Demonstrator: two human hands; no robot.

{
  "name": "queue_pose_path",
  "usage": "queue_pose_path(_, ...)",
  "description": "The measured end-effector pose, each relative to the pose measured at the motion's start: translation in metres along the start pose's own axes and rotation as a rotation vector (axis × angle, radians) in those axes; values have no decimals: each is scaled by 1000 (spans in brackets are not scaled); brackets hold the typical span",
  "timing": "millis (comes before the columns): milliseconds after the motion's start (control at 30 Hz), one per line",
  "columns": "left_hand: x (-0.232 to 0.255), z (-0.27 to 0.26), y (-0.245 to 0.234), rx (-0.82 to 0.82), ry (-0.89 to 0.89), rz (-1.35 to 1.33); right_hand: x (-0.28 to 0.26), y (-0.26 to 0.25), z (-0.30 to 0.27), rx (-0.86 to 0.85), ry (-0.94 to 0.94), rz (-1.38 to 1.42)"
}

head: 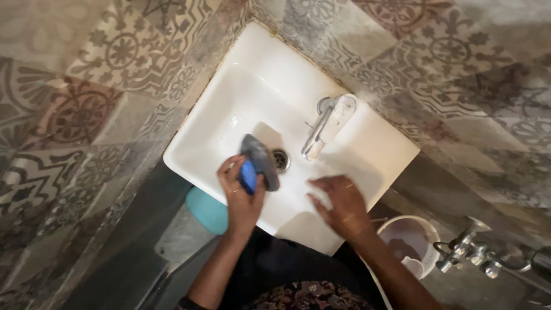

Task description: The person cleans a bathroom sink and the surrounding wall tiles using a handheld brush and a small squeegee.

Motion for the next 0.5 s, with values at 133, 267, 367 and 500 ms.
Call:
queue_pose_path(133,42,-9,40,-107,10,-21,-36,18,-28,50,-297,-54)
queue_pose_path(267,64,-15,75,-344,-156,-129,-22,3,-26,1,-35,39)
queue_pose_path(367,93,-15,89,-387,-40,-69,-14,-11,-30,50,7,123)
queue_pose_path(500,121,-20,97,-473,55,-83,1,-29,-37,206,33,172)
Point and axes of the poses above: each hand's wrist, its own z-axis towards the middle knuckle, its own y-axis out of the palm, x = y × z, the point moved 9 cm from there along z, towards the middle knuckle, and after that the axes turned 9 degrees about z, right-handed, at the moved point
